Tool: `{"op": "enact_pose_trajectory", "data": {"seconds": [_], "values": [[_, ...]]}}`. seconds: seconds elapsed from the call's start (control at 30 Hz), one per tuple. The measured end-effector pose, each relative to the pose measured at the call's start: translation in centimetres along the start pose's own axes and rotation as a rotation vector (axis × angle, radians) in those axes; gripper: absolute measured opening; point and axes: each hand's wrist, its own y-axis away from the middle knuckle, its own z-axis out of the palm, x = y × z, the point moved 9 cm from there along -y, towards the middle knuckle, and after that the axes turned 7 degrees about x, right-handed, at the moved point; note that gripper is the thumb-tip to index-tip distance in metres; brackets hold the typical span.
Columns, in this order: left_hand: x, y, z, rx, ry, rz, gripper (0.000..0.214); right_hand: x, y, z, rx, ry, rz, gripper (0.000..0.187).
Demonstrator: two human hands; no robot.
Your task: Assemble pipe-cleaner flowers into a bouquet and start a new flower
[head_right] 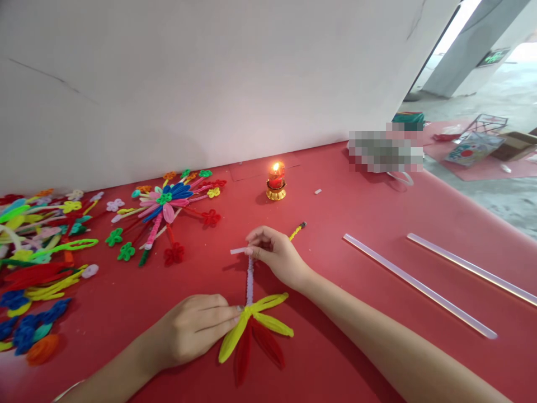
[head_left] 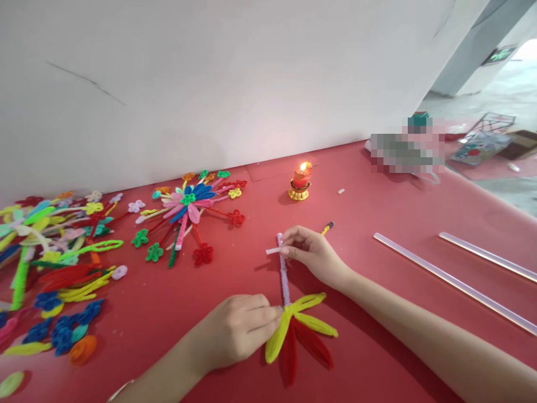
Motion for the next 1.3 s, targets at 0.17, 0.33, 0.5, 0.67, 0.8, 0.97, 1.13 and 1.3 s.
{"op": "enact_pose_trajectory", "data": {"seconds": [0.17, 0.33, 0.5, 0.67, 0.8, 0.97, 1.13, 1.3], "values": [[0.03, -0.12, -0.08, -0.001, -0.010, -0.003, 0.013, -0.24, -0.06, 0.03, -0.034, 0.128, -0.061, 0.023], [0.04, -0.08, -0.04, -0.008, -0.018, -0.006, 0.013, -0.03, 0.18, 0.53, -0.098, 0.091, -0.019, 0.023], [-0.02, 0.01, 0.07, -0.012, -0.023, -0.001, 0.013, -0.10, 0.30, 0.90, -0.141, -0.032, 0.016, 0.022], [-0.03, -0.12, 0.00, 0.004, -0.014, 0.002, 0.012, 0.04, 0.11, 0.66, -0.138, -0.019, 0.037, 0.021], [-0.07, -0.04, 0.06, -0.005, -0.012, 0.001, 0.013, 0.43, -0.08, 0.54, -0.130, 0.017, 0.044, 0.021], [-0.03, 0.03, -0.05, 0.001, -0.015, 0.010, 0.013, 0.35, 0.01, 0.79, -0.154, 0.060, 0.036, 0.022], [-0.05, 0.04, -0.03, 0.009, -0.009, 0.002, 0.014, -0.07, 0.14, 0.86, -0.168, -0.005, 0.026, 0.021], [-0.06, 0.05, -0.01, 0.009, -0.003, 0.005, 0.014, -0.06, 0.24, 0.83, -0.159, -0.023, 0.052, 0.021]]}}
